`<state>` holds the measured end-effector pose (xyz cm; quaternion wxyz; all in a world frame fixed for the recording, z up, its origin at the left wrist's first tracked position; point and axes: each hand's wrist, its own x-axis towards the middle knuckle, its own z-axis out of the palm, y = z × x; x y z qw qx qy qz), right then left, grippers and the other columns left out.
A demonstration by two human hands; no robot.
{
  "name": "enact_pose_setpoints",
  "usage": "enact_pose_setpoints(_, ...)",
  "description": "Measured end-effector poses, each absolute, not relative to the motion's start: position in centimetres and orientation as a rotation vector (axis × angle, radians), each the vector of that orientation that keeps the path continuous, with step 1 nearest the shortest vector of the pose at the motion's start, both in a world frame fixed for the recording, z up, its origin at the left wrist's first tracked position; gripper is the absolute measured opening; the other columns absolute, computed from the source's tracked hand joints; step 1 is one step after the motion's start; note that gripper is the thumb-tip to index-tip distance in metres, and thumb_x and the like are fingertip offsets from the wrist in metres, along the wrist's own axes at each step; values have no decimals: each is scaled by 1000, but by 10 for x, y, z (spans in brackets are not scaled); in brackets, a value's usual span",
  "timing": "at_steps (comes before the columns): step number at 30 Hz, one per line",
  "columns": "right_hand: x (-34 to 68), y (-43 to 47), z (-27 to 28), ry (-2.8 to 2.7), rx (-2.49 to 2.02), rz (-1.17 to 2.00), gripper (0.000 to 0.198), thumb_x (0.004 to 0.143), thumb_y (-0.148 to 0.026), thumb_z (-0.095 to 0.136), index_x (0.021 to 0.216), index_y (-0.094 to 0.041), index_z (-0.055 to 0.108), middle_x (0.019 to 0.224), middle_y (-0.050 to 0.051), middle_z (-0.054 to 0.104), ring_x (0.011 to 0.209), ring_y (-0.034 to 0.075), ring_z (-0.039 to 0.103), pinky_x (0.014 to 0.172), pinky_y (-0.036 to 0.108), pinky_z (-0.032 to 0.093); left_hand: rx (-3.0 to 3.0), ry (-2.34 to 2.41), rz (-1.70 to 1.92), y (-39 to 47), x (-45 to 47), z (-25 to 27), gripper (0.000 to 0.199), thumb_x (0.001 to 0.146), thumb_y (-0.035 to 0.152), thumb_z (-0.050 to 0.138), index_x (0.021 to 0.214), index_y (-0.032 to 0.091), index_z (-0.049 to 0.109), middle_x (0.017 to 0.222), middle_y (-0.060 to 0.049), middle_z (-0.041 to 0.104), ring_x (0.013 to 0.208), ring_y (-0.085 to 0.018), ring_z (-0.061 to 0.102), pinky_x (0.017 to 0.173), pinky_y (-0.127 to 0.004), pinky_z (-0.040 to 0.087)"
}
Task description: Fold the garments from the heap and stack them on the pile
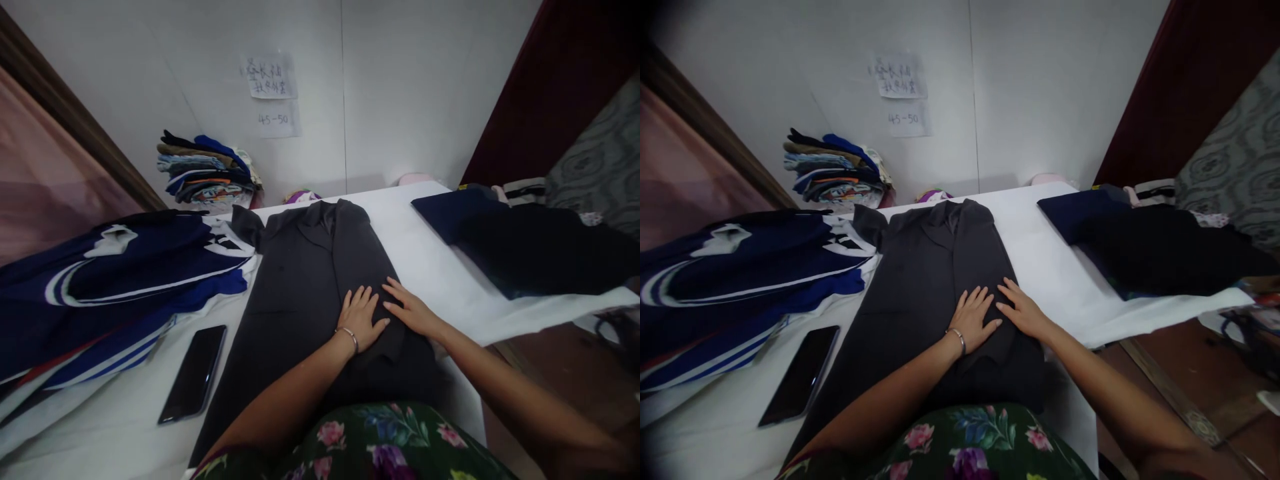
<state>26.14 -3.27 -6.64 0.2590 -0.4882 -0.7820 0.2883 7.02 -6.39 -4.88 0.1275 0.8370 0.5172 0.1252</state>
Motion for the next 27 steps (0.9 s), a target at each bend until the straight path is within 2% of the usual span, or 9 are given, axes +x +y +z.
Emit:
enact_pose_setpoints(6, 272, -113, -60, -1619, -1353, 1002, 60, 81, -45, 59, 136, -29, 46, 145, 7, 39, 131, 24, 40, 105, 43, 39, 2324, 1481, 503, -61, 66, -49, 55, 85, 45, 49, 134, 20, 47, 147, -7, 38, 139, -21, 25, 116, -45, 12)
enact_pose_setpoints(9, 264, -127, -54, -1377, -1368, 1198, 68, 78, -42, 64, 139, -26, 41, 120, 8, 61, 106, 22, 59, 89, 39, 50, 2247, 1492, 611, -58, 64, -51, 46, 85, 38, 51, 128, 21, 52, 144, -4, 44, 138, -18, 29, 116, -43, 15)
enact_pose_setpoints(12, 257, -131, -50, -1305, -1365, 1383, 75, 75, -39, 66, 142, -24, 36, 96, 4, 67, 84, 19, 63, 73, 34, 54, 2205, 1503, 673, -58, 63, -51, 41, 84, 35, 52, 123, 22, 56, 141, -3, 47, 137, -18, 30, 115, -43, 17)
enact_pose_setpoints(14, 254, -131, -47, -1281, -1360, 1387, 80, 73, -37, 67, 144, -26, 32, 108, 7, 64, 87, 18, 62, 68, 31, 54, 2192, 1519, 705, -58, 62, -50, 39, 84, 33, 52, 122, 22, 57, 139, -3, 49, 137, -18, 31, 115, -42, 19)
enact_pose_setpoints(16, 253, -127, -43, -1198, -1356, 1379, 85, 70, -37, 69, 144, -27, 30, 132, 11, 51, 96, 20, 60, 66, 30, 55, 2193, 1537, 718, -59, 62, -49, 38, 85, 31, 52, 121, 21, 58, 138, -3, 50, 136, -18, 32, 114, -41, 20)
enact_pose_setpoints(18, 254, -122, -38, -1064, -1336, 1439, 87, 67, -37, 72, 143, -26, 31, 142, 13, 39, 101, 20, 58, 67, 29, 56, 2215, 1547, 693, -59, 62, -49, 37, 85, 32, 52, 120, 21, 58, 138, -3, 51, 136, -18, 32, 114, -42, 19)
enact_pose_setpoints(21, 256, -117, -31, -894, -1261, 1520, 81, 64, -33, 75, 137, -25, 40, 131, 11, 50, 98, 18, 58, 65, 26, 55, 2258, 1539, 643, -59, 62, -51, 37, 86, 34, 51, 120, 20, 59, 139, -4, 50, 136, -20, 31, 115, -43, 18)
enact_pose_setpoints(23, 254, -117, -27, -852, -1207, 1546, 74, 65, -32, 75, 132, -27, 45, 115, 6, 59, 85, 15, 60, 56, 22, 52, 2272, 1537, 631, -59, 62, -51, 38, 86, 34, 51, 120, 19, 59, 139, -5, 50, 136, -21, 31, 115, -43, 18)
enact_pose_setpoints(27, 246, -124, -21, -922, -1170, 1660, 71, 70, -36, 72, 135, -29, 43, 84, 1, 63, 52, 9, 50, 36, 18, 33, 2279, 1539, 624, -59, 62, -50, 38, 87, 34, 50, 121, 20, 58, 139, -5, 49, 136, -20, 31, 115, -43, 17)
